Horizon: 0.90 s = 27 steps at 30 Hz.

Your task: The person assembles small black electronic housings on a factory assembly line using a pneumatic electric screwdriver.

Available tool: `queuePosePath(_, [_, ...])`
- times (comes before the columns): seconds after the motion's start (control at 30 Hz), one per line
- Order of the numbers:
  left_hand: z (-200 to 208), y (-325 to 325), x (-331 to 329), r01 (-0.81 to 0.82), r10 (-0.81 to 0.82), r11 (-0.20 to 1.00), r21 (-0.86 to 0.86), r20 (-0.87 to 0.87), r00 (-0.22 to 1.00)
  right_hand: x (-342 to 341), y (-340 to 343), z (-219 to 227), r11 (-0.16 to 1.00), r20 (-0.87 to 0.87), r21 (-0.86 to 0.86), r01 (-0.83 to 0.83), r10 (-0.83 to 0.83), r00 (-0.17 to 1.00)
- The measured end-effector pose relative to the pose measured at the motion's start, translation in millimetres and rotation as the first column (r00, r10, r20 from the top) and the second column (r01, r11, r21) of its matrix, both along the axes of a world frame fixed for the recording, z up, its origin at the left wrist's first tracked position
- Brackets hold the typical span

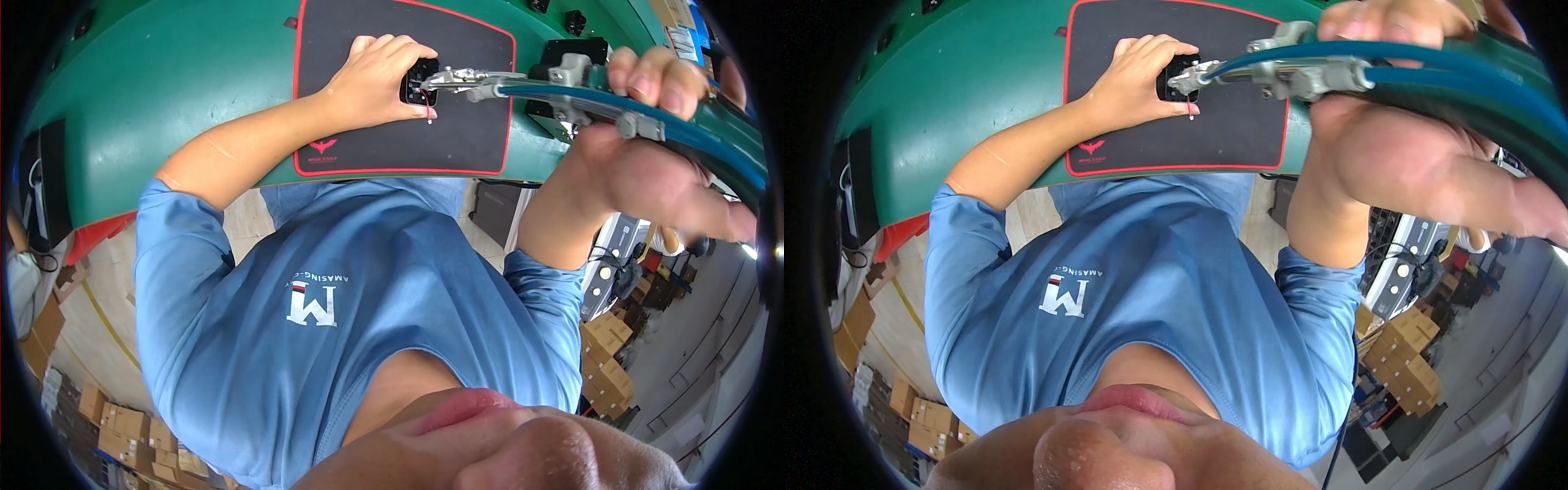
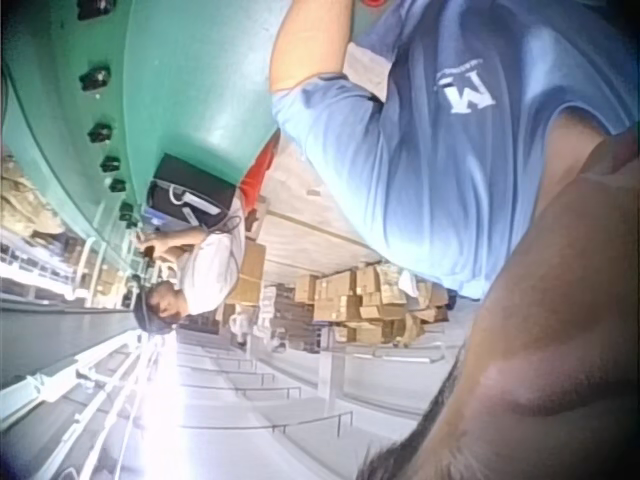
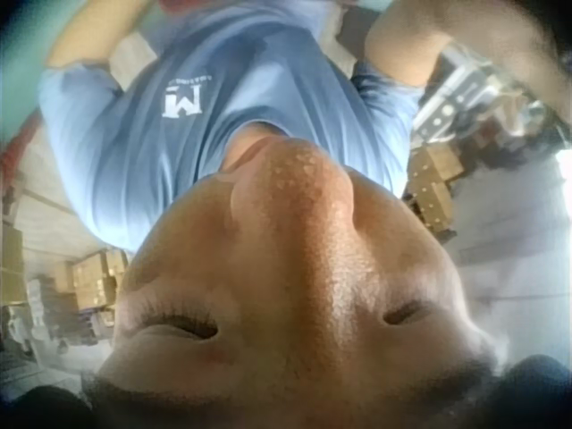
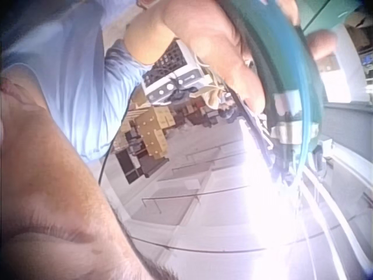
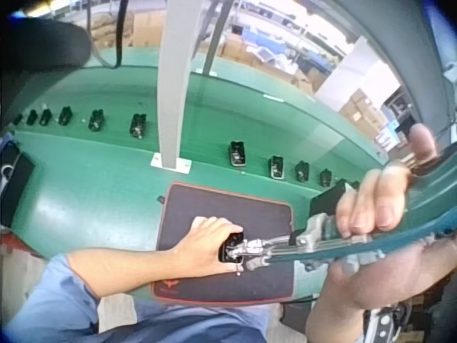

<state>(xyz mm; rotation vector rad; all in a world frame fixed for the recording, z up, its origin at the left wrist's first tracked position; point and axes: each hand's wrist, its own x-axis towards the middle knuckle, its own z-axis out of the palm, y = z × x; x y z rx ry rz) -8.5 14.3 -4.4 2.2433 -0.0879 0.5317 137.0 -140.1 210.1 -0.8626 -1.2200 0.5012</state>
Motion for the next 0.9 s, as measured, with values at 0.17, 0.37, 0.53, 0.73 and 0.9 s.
queuePosePath(0.17, [2.7, -2.7, 4.0, 0.055, -0.056, 0.998, -0.016, -0.042, 0.998, -26.5, 25.6, -38.7, 0.961, -0.107, 0.092, 0.261, -0.251, 0.962])
queuePosePath(0.37, [-0.7, -1.0, -0.4, 0.004, -0.004, 1.000, -0.016, 0.015, 1.000, -39.2, 33.7, -68.7, 0.920, -0.337, 0.036, 0.391, -0.357, 0.871])
queuePosePath(0.53, [-0.1, 0.4, -1.6, -0.007, 0.008, 1.000, -0.023, 0.031, 0.999, -45.6, 33.7, -65.4, 0.933, -0.354, -0.047, 0.357, -0.350, 0.867])
queuePosePath(0.73, [-2.9, 2.6, 0.4, 0.017, -0.017, 1.000, -0.021, 0.015, 1.000, -57.6, 41.7, -60.3, 0.932, -0.534, -0.029, 0.362, -0.321, 0.782])
queuePosePath(0.9, [-3.7, 2.0, 0.7, 0.012, -0.011, 1.000, -0.019, 0.018, 1.000, -23.0, 28.5, -74.5, 0.953, -0.089, 0.113, 0.283, -0.274, 0.958])
